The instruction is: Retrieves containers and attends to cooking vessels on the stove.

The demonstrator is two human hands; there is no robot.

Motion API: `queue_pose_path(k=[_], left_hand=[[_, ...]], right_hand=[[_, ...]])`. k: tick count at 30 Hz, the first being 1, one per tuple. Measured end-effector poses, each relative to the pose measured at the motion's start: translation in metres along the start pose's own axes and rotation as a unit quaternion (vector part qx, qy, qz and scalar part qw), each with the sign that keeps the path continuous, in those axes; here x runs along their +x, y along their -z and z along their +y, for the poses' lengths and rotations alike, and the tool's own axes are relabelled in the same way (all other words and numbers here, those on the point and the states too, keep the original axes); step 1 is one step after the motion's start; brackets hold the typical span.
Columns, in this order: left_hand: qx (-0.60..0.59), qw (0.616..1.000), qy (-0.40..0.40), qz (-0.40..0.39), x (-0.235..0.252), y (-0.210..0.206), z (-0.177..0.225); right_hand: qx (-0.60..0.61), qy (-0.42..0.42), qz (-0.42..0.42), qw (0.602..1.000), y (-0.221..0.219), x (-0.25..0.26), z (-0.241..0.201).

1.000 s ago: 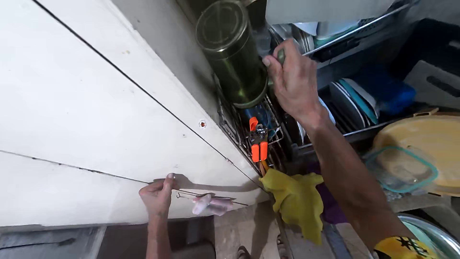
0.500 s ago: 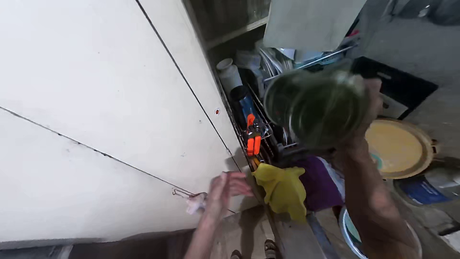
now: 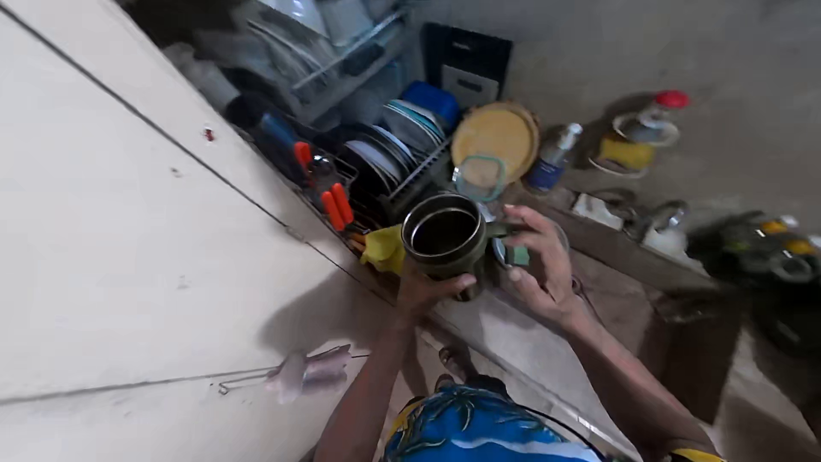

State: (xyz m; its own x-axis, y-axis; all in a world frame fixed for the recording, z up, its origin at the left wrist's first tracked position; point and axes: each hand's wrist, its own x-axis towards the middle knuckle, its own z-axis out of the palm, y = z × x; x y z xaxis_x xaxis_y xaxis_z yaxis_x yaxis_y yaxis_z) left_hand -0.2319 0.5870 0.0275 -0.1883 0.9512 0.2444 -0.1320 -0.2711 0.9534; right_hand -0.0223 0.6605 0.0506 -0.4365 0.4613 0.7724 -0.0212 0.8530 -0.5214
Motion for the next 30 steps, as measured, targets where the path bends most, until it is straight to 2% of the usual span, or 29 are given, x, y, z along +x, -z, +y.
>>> queue_pose_path(k=[1,4,10,15,20,24,25,27,28,30], left_hand=[[0.033,0.999,-0.017,-0.023,-0.004,0.003,-0.004],[0.005,0.994,-0.018,-0.106,-0.022,0.002,-0.011],[0.026,0.973,-0.033,-0.228,-0.063,0.001,-0.036],[-0.023,0.937,-0.078,-0.339,-0.084,-0.005,-0.039],[-0.051,0.928,-0.100,-0.356,-0.101,-0.034,-0.034],[-0.057,0.925,-0.100,-0.362,-0.133,-0.079,-0.030],[-0.035,0.933,-0.082,-0.349,-0.152,-0.087,-0.030],[0.105,0.954,-0.028,-0.280,-0.205,-0.102,-0.038],[0.176,0.948,-0.006,-0.265,-0.229,-0.111,-0.043],[0.248,0.926,0.004,-0.284,-0.268,-0.136,-0.049]], right_hand=[[0.011,-0.063,0.028,0.998,0.000,-0.016,-0.014],[-0.003,-0.207,0.074,0.976,-0.002,-0.055,-0.055],[-0.007,-0.347,0.029,0.937,0.008,-0.111,-0.124],[0.030,-0.382,0.038,0.923,0.011,-0.138,-0.171],[0.020,-0.383,0.075,0.921,0.012,-0.168,-0.205],[-0.003,-0.379,0.123,0.917,0.024,-0.202,-0.239],[-0.007,-0.381,0.139,0.914,0.025,-0.211,-0.250],[-0.010,-0.392,0.154,0.907,0.030,-0.233,-0.282],[-0.013,-0.393,0.157,0.906,0.032,-0.248,-0.299],[-0.014,-0.407,0.158,0.900,0.042,-0.278,-0.341]])
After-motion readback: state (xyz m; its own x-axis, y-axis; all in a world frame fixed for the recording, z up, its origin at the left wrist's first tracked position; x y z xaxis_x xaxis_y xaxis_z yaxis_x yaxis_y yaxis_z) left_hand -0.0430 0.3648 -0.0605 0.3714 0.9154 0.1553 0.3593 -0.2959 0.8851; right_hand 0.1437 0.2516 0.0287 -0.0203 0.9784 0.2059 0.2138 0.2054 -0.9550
